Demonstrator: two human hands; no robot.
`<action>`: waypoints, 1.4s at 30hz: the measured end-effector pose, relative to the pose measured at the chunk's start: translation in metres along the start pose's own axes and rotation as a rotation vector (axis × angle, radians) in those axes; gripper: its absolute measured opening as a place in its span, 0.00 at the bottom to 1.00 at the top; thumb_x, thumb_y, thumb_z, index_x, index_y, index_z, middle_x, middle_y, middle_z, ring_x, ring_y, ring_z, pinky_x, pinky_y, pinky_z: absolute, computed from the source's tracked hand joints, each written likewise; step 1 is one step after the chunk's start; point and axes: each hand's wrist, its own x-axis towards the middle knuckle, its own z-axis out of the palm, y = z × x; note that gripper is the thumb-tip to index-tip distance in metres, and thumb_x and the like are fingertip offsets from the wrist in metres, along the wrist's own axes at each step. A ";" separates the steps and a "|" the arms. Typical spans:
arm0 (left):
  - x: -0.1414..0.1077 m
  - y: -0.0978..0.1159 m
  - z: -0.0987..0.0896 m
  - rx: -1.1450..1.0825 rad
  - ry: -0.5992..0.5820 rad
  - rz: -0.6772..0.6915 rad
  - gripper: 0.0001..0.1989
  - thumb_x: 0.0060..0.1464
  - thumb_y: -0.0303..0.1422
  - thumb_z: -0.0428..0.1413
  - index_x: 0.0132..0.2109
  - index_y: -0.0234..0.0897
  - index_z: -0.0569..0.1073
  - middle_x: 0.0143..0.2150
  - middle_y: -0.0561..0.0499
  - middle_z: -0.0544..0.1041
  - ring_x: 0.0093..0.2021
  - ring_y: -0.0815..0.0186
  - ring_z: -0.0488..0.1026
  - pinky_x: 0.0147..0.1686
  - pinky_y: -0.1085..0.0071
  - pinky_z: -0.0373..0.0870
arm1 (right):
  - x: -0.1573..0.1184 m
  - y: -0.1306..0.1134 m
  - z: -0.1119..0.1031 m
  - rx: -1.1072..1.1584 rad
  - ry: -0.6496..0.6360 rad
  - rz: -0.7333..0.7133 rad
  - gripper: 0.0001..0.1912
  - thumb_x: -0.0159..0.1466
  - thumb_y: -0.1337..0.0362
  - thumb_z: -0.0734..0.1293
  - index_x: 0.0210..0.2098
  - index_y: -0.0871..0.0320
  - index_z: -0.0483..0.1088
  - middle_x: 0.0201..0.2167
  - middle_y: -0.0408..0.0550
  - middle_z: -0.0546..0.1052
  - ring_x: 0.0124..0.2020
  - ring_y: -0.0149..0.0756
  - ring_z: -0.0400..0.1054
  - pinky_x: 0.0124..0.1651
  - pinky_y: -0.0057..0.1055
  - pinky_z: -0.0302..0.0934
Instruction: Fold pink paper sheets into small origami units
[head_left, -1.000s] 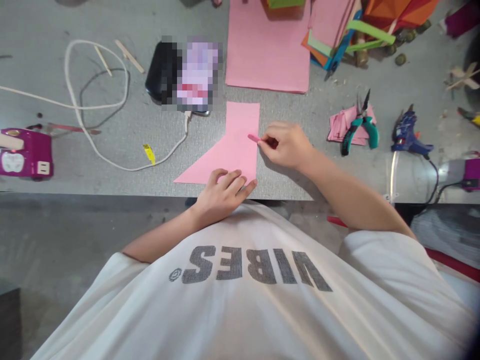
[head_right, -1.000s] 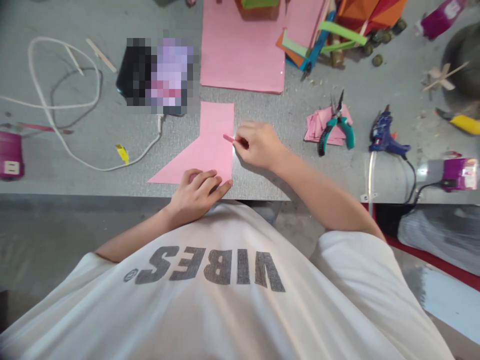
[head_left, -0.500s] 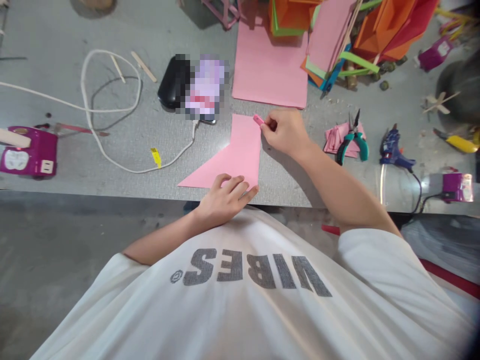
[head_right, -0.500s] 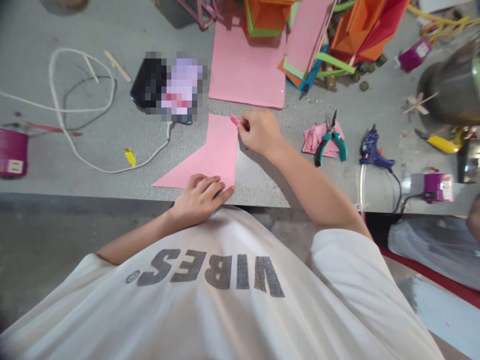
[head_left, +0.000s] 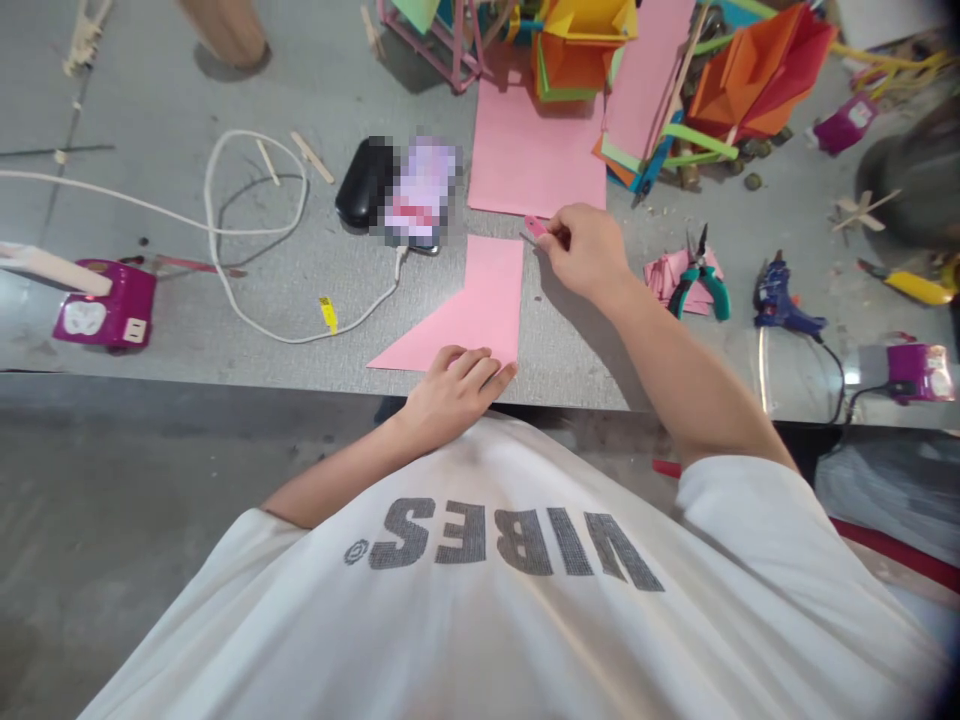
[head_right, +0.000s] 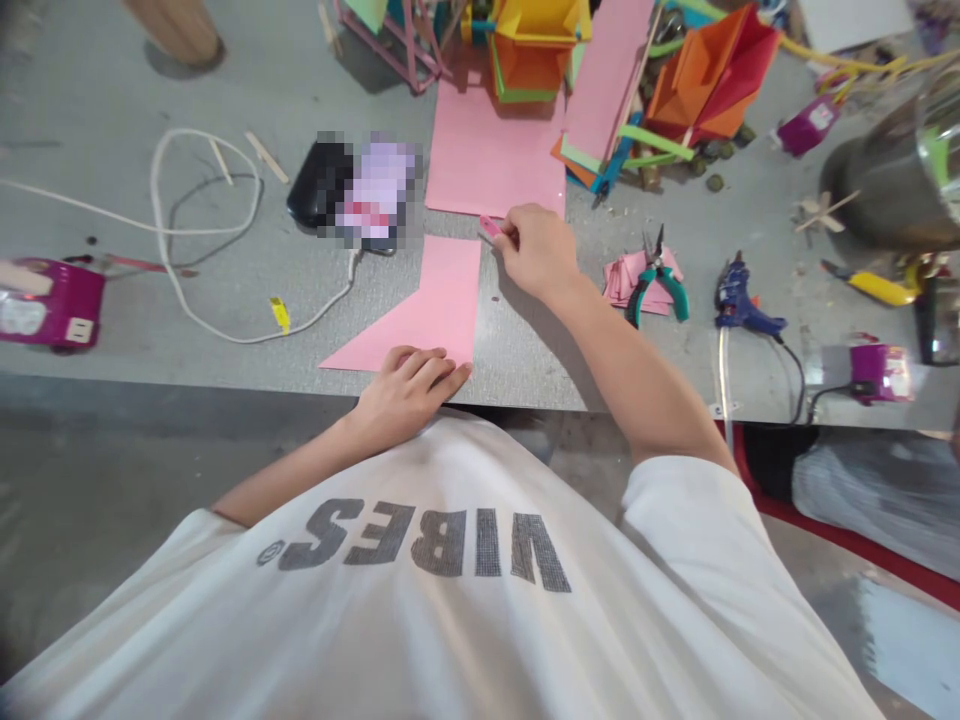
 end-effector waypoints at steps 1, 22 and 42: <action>0.000 0.000 -0.002 -0.037 -0.008 -0.013 0.28 0.74 0.24 0.58 0.76 0.41 0.74 0.64 0.36 0.85 0.72 0.45 0.80 0.65 0.46 0.75 | -0.010 -0.007 -0.004 0.010 0.015 -0.028 0.24 0.81 0.39 0.66 0.44 0.50 0.81 0.44 0.59 0.84 0.43 0.54 0.75 0.50 0.54 0.70; 0.071 -0.096 -0.010 -0.088 -0.282 -0.037 0.49 0.77 0.45 0.52 0.90 0.24 0.43 0.93 0.27 0.43 0.93 0.34 0.39 0.89 0.35 0.32 | -0.104 -0.050 -0.006 -0.010 -0.214 -0.422 0.17 0.82 0.60 0.66 0.41 0.52 0.85 0.42 0.53 0.85 0.45 0.49 0.71 0.51 0.48 0.56; 0.021 -0.044 -0.046 0.059 -0.138 -0.061 0.40 0.75 0.59 0.58 0.76 0.30 0.75 0.74 0.26 0.79 0.73 0.33 0.77 0.77 0.35 0.68 | -0.183 -0.011 -0.037 -0.023 0.138 -0.015 0.12 0.81 0.56 0.69 0.56 0.52 0.82 0.46 0.55 0.90 0.48 0.53 0.82 0.53 0.49 0.68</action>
